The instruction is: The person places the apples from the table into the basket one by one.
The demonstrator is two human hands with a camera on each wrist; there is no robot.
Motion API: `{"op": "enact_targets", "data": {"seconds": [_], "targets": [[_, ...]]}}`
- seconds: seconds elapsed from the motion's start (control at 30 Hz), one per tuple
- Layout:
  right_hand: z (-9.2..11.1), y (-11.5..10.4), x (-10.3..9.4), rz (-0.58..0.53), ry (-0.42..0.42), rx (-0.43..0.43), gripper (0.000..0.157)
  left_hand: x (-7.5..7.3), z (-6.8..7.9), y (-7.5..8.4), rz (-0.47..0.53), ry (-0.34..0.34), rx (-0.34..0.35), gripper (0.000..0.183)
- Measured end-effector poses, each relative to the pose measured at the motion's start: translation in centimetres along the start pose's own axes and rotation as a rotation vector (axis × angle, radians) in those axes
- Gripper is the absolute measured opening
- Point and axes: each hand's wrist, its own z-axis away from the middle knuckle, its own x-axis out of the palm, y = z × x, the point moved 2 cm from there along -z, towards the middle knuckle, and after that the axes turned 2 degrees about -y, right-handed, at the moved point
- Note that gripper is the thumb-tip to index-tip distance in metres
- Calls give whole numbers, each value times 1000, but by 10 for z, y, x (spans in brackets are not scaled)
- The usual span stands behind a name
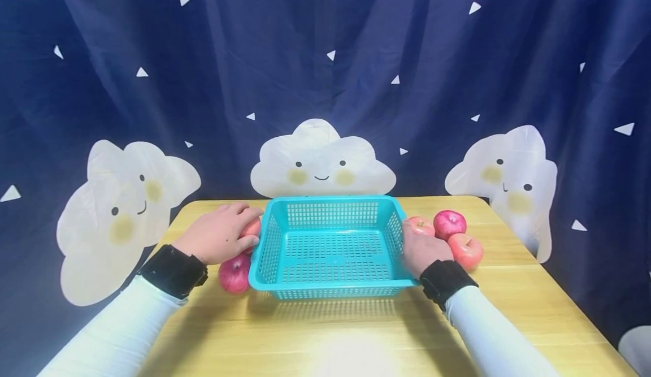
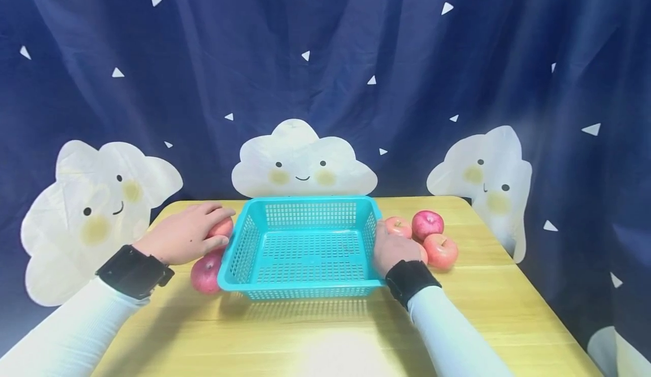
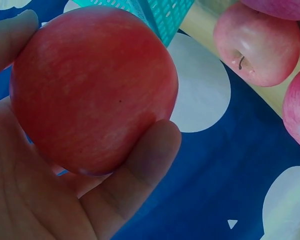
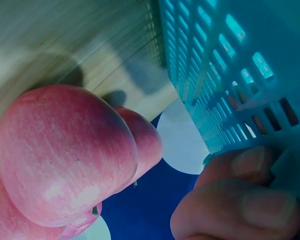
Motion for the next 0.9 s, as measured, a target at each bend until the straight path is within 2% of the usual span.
{"op": "enact_targets", "data": {"seconds": [0.67, 0.9], "targets": [[-1, -2, -1, -10, -17, 42, 65, 3, -13, 5, 16, -20, 47, 62], [-2, -1, 0, -22, -48, 61, 65, 2, -17, 9, 17, -29, 50, 64]]}}
